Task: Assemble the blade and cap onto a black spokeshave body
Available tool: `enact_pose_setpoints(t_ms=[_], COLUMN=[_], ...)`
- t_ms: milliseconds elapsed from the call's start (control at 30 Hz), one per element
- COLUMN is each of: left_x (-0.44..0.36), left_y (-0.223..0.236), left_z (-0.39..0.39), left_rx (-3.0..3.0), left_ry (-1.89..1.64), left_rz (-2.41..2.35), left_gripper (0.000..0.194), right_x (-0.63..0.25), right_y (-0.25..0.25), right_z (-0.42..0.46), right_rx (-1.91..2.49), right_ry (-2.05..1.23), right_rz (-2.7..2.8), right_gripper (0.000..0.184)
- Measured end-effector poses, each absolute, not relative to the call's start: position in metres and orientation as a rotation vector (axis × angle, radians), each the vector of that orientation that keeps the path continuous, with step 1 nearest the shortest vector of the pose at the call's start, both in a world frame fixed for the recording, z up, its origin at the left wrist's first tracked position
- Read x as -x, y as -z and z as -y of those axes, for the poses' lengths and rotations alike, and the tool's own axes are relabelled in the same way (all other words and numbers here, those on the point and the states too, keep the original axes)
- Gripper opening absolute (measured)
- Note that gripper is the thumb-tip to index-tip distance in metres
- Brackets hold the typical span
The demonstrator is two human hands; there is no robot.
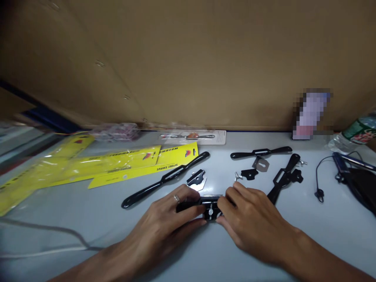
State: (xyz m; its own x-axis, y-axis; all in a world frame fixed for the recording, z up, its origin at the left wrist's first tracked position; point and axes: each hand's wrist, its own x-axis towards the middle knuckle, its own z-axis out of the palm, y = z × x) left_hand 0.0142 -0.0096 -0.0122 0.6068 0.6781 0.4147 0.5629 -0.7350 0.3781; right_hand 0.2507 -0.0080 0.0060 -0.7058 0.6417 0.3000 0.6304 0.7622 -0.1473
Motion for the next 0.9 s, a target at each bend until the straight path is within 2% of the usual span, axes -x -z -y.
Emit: enact_pose_setpoints(t_ms=[233, 700, 900], left_x=[-0.0104, -0.0073, -0.0087], left_y=[0.0146, 0.0116, 0.0111], left_z=[0.0126, 0.0094, 0.0088], left_rx=[-2.748, -2.593, -2.578], left_ry=[-0.764, -0.789, -0.755], left_rz=[-1.023, -0.932, -0.948], left_gripper=[0.017, 0.009, 0.010], right_x=[-0.2503, -0.2413, -0.2471], right_y=[-0.0064, -0.0043, -0.0103], right_z=[0.0075, 0.0160, 0.0127], right_rx=[0.963, 1.157, 1.096], right_ry=[-0.086, -0.196, -0.322], right_rz=[2.631, 2.529, 2.516], right_gripper=[0.014, 0.019, 0.011])
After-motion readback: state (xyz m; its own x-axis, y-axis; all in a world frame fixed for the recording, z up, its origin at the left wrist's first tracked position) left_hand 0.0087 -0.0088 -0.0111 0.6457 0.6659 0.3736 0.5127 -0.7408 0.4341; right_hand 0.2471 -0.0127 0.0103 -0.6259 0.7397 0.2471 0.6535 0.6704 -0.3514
